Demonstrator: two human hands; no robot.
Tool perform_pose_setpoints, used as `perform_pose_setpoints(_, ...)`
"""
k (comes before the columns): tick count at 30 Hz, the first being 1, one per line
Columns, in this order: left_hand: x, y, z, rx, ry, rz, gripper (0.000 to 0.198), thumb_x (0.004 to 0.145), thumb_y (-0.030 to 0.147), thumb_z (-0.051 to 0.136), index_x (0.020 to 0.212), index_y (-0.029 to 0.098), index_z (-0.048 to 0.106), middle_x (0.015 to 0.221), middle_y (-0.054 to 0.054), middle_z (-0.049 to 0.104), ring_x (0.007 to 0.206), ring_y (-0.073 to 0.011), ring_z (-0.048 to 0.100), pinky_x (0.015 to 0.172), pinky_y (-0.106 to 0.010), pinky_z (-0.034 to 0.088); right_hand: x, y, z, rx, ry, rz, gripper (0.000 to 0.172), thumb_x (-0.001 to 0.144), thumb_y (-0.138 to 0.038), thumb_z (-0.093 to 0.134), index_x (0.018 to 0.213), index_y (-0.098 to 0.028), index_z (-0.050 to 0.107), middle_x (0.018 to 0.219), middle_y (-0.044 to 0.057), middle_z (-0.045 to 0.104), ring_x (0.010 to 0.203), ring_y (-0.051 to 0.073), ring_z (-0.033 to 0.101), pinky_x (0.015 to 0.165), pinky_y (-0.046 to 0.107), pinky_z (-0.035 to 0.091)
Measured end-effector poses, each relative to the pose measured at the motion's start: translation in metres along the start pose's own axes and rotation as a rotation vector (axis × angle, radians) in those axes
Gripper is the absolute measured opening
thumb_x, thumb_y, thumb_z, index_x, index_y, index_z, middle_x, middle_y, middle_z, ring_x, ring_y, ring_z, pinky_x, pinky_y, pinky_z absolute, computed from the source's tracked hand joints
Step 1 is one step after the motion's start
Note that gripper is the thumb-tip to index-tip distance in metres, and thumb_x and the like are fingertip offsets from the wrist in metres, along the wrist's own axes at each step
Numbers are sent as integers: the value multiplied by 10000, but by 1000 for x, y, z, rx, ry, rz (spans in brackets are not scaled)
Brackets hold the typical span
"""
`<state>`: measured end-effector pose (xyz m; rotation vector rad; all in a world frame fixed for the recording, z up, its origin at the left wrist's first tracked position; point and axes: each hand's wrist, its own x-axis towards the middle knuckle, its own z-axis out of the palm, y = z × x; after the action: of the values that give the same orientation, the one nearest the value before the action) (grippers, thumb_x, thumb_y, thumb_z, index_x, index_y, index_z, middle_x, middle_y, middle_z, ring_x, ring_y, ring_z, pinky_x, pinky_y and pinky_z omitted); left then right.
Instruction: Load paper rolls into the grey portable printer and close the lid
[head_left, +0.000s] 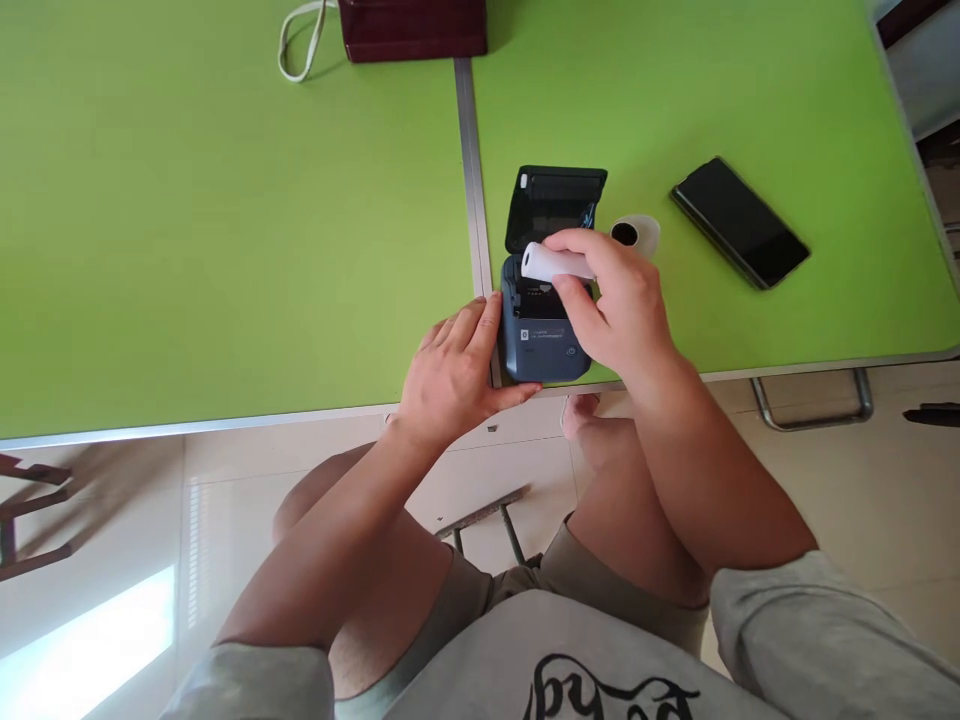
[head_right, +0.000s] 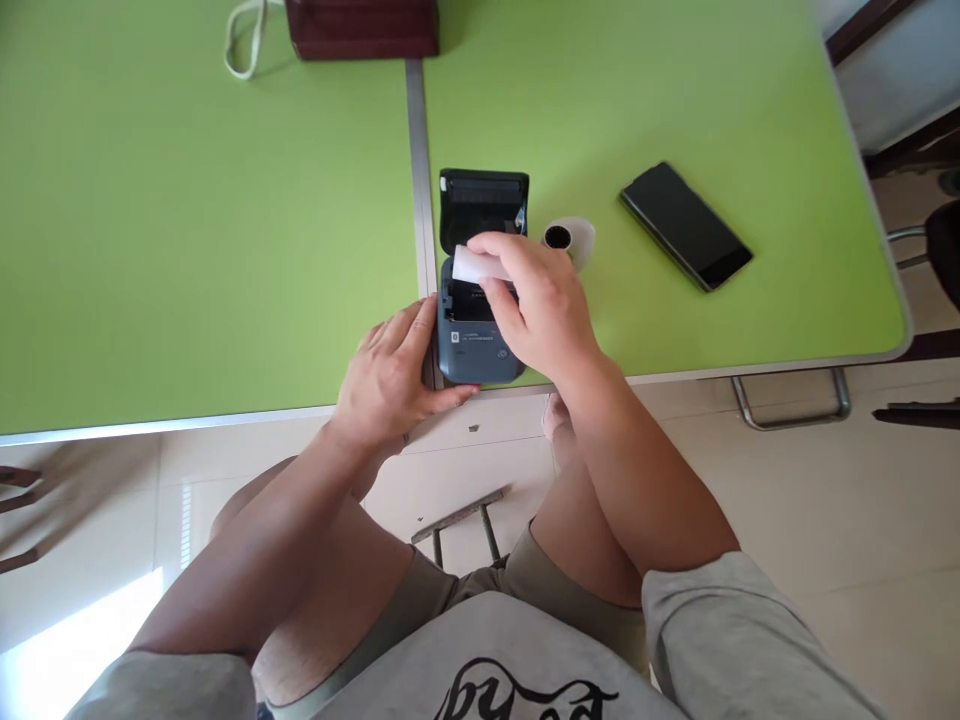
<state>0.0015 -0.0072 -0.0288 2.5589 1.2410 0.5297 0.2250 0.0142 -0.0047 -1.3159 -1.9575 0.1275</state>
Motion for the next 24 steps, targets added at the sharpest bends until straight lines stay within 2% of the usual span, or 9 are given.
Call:
perform_pose_setpoints(4,1,1,0,-6,-9,1,1105,877,856,525,1587,22,375,1497,-272,588,1387,-382,598,1116,-496,516,-2,1,-2,25,-11,31,305,934,-202,571,1211,-296,659,1219,42,784,1060,268,760,899,448,623)
perform_pose_setpoints(9,0,1,1,-18,-25,-17,1092,863,833,582,1610,71,351,1530,-247,571,1411,-379,579,1142,-501,499,-4,-2,2,89,44,99,285,824,-111,677,1044,-291,653,1167,7,803,1058,252,772,898,431,634)
perform_pose_setpoints(14,0,1,1,23,8,11,1087,883,835,545,1572,10,382,1483,-269,603,1369,-374,615,1109,-499,528,-2,-7,4,128,66,116,221,813,-90,675,942,-270,668,1117,11,820,992,243,788,824,400,627)
perform_pose_setpoints(18,-1,1,3,46,42,27,1078,903,842,498,1553,-10,389,1446,-280,627,1342,-368,639,1075,-492,551,-1,-8,3,166,75,76,196,796,-73,627,835,-259,676,1063,14,826,964,238,791,859,418,620)
perform_pose_setpoints(24,-3,-1,2,7,89,47,1044,909,806,544,1618,76,306,1404,-239,655,1324,-347,652,1073,-457,554,-5,-11,-1,239,115,-49,210,797,-78,612,795,-280,666,914,-9,782,958,226,775,860,423,617)
